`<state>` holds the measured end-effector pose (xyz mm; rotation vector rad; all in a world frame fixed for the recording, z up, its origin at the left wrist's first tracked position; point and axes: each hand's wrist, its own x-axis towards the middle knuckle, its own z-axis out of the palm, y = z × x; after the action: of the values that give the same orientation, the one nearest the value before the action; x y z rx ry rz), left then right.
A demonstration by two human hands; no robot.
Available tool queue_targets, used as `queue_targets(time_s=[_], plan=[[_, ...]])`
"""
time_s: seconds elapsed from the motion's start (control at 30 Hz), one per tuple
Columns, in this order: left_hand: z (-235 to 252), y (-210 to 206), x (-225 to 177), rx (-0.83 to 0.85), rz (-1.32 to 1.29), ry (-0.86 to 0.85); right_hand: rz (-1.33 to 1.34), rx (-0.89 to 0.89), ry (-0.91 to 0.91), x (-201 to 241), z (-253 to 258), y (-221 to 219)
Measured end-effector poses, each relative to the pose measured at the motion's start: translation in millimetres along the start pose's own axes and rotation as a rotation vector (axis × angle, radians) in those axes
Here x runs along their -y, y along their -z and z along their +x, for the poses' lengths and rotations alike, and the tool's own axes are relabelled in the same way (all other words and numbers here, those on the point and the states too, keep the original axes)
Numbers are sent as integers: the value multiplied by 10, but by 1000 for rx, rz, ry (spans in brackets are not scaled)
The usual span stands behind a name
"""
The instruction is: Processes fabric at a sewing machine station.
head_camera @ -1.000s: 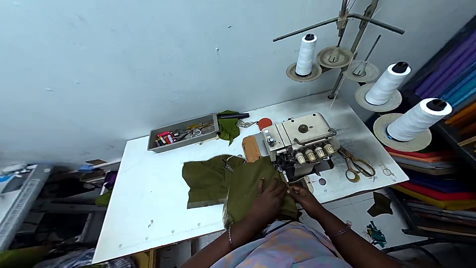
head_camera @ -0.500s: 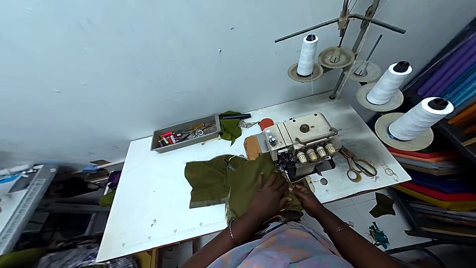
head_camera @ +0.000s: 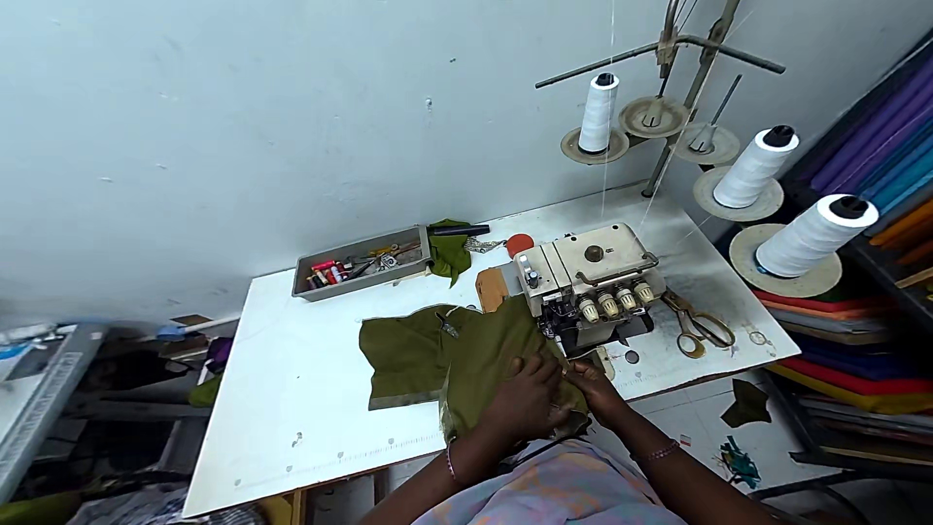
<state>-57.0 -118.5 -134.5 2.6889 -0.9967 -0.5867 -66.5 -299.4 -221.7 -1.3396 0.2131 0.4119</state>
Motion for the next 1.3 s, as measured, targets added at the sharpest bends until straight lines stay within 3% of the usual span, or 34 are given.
queue_targets(time_s=[0.13,0.27,0.4,0.57,0.7,0.9,1.0,1.3], plan=[[-64,55,36,142,-50,97,243,26,-87,75,-154,-75],[-116,20,88,78,-76,170,481,159,-175,-14,-247,-32],[-64,-116,160,-149,-104,96,440,110,-152,24,-286,-107],[46,-98,352,-523,21,-208,103,-43,-12,77,-299,-122],[79,16,234,-366,67,-171,-300,-166,-37,61,-245,-92],[50,42,36,-29,81,53,-174,-84,-49,39,-210,-1],[51,57,12,-6,88,80,-19,-74,-49,-12,-207,5],[50,95,-3,32,58,116,-169,-135,-68,47,-173,-18]])
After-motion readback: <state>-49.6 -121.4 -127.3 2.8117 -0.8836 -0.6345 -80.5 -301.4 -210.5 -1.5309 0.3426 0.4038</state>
